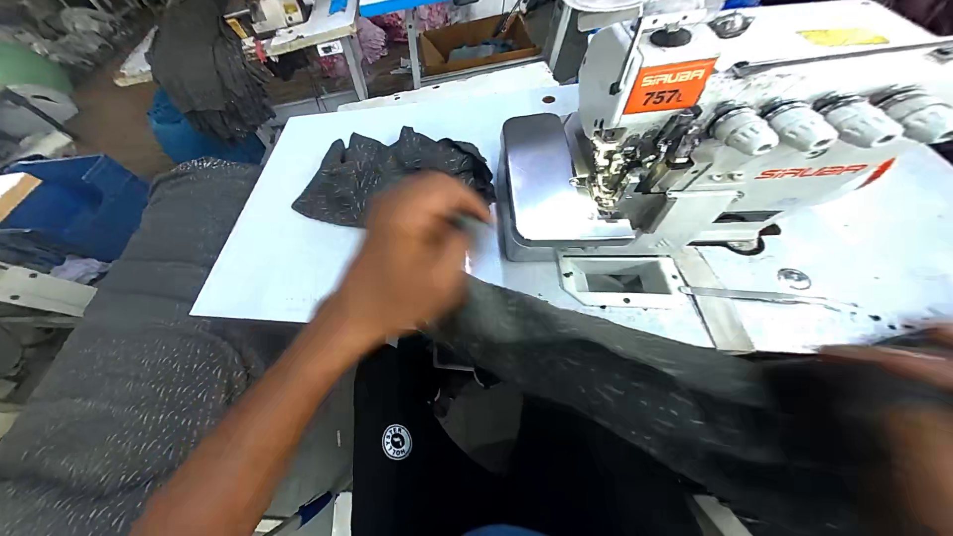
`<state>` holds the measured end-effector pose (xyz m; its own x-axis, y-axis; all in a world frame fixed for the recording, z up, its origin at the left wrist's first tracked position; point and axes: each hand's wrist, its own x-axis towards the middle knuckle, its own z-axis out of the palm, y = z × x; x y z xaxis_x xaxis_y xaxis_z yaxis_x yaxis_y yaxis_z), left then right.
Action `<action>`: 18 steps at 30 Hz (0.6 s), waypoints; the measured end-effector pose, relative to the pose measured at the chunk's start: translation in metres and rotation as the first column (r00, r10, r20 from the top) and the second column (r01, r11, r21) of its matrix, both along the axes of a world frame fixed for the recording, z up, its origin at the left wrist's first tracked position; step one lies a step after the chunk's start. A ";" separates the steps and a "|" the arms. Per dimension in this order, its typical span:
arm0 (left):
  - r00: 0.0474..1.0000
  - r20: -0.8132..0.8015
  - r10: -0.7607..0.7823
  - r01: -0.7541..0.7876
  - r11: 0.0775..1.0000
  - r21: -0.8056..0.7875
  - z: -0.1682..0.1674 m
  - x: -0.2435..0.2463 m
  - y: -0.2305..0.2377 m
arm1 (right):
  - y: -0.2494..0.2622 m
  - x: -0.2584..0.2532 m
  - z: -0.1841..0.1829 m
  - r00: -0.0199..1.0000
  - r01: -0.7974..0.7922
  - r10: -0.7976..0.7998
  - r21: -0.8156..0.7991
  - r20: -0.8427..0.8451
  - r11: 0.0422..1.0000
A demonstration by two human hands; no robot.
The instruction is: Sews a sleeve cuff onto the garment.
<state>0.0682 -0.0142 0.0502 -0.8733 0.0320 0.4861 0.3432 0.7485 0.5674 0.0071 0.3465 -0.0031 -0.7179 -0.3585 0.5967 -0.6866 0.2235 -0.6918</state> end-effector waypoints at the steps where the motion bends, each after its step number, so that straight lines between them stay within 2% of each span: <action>1: 0.982 0.089 -0.169 0.178 0.979 -0.100 0.007 -0.005 0.034 | -0.021 -0.009 -0.010 0.995 -0.099 0.101 0.078 -0.017 0.992; 2: 0.926 0.179 -0.333 0.357 0.926 -0.125 0.010 -0.010 0.055 | -0.046 -0.011 -0.017 0.980 -0.196 0.197 0.105 -0.001 0.975; 3: 0.854 0.230 -0.467 0.492 0.868 -0.065 0.009 -0.014 0.062 | -0.067 -0.009 -0.023 0.957 -0.291 0.290 0.097 0.034 0.952; 4: 0.813 0.236 -0.533 0.538 0.842 0.045 0.005 -0.014 0.054 | -0.076 -0.007 -0.029 0.927 -0.370 0.365 0.043 0.092 0.928; 5: 0.829 0.214 -0.517 0.489 0.855 0.172 0.001 -0.009 0.035 | -0.075 -0.007 -0.035 0.899 -0.408 0.408 -0.035 0.158 0.912; 6: 0.898 0.198 -0.392 0.332 0.901 0.278 -0.005 -0.002 0.009 | -0.067 -0.007 -0.040 0.880 -0.406 0.419 -0.103 0.224 0.908; 7: 0.966 0.198 -0.166 0.098 0.945 0.312 -0.013 0.004 -0.020 | -0.057 -0.009 -0.045 0.875 -0.372 0.397 -0.141 0.276 0.918; 8: 0.973 0.211 0.093 -0.145 0.958 0.248 -0.024 0.006 -0.049 | -0.050 -0.011 -0.048 0.880 -0.334 0.364 -0.149 0.304 0.931; 9: 0.926 0.250 0.282 -0.320 0.939 0.128 -0.038 0.005 -0.076 | -0.046 -0.012 -0.049 0.889 -0.305 0.335 -0.143 0.311 0.942; 10: 0.865 0.305 0.398 -0.414 0.910 -0.014 -0.052 0.005 -0.093 | -0.046 -0.013 -0.047 0.899 -0.286 0.315 -0.139 0.304 0.948; 12: 0.722 0.418 0.551 -0.504 0.833 -0.226 -0.073 0.001 -0.098 | -0.051 -0.016 -0.038 0.923 -0.257 0.283 -0.132 0.261 0.957; 14: 0.609 0.442 0.659 -0.570 0.751 -0.333 -0.089 -0.009 -0.103 | -0.053 -0.023 -0.027 0.947 -0.222 0.242 -0.116 0.211 0.968; 16: 0.608 0.477 0.635 -0.626 0.753 -0.204 -0.102 -0.016 -0.120 | -0.054 -0.027 -0.021 0.964 -0.140 0.155 -0.083 0.216 0.987; 18: 0.669 0.488 0.561 -0.683 0.723 0.104 -0.098 -0.003 -0.130 | -0.053 -0.029 -0.017 0.970 -0.060 0.065 -0.025 0.233 0.998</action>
